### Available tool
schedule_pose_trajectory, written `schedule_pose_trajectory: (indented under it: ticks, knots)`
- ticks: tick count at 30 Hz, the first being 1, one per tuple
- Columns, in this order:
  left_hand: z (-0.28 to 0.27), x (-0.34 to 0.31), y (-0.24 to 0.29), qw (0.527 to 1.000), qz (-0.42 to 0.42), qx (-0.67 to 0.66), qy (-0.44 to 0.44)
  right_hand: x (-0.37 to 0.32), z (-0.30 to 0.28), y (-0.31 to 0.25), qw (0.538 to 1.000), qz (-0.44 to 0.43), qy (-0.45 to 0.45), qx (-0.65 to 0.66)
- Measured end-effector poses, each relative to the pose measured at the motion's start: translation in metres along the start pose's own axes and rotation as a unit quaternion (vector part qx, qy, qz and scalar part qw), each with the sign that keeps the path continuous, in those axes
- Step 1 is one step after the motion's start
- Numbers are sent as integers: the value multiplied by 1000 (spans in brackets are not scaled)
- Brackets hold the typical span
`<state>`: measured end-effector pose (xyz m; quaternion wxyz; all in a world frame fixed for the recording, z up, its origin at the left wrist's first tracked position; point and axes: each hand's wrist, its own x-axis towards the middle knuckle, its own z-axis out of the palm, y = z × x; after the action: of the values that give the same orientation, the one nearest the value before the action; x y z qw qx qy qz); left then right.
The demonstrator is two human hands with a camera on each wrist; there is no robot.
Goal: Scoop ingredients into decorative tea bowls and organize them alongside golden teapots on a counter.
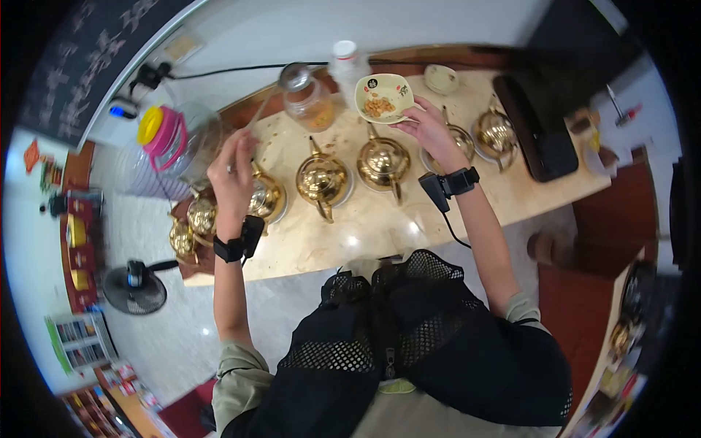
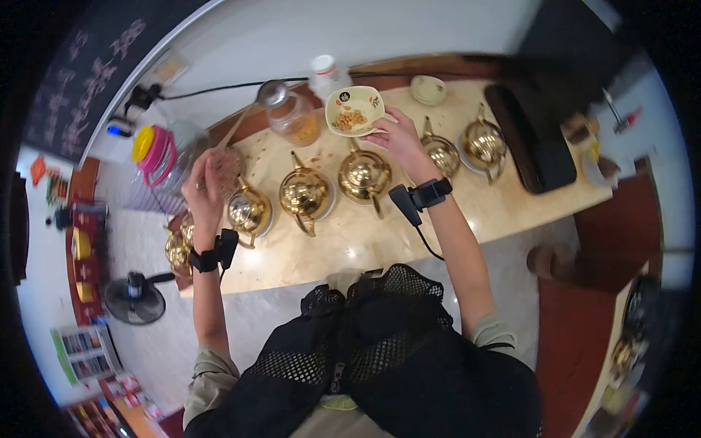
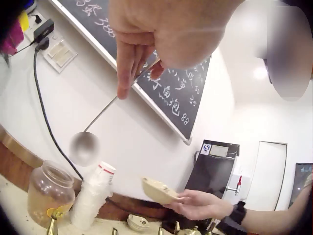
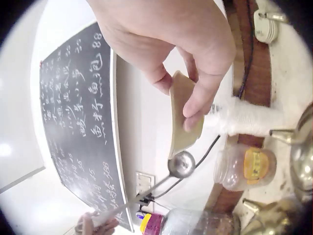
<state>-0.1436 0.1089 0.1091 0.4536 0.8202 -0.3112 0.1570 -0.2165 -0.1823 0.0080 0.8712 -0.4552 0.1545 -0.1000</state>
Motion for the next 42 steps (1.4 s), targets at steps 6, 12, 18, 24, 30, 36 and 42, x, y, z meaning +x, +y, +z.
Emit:
schedule_pose_trajectory:
  ticks: [6,12,18,24,30,36,42]
  knots:
    - [36,26,-40,996,-39,40,-67,-108,-80,-16,985,-47,168,-16]
    - [73,52,-71,990,-61,-17,-126,-206,-146,-3,929,-20,359,-88]
    - [106,73,-98,977,10,96,-191,-228,-194,54,890,-34,447,-86]
    - [116,79,-88,963,15,189,-191,-201,-235,94,896,69,427,-101]
    - [114,75,-84,970,47,179,-158,-179,-239,93,888,54,447,-95]
    - [118,69,-95,959,117,202,-158,-158,-244,91,889,106,429,-118]
    - [122,67,-93,962,85,206,-160,-145,-258,96,877,132,443,-129]
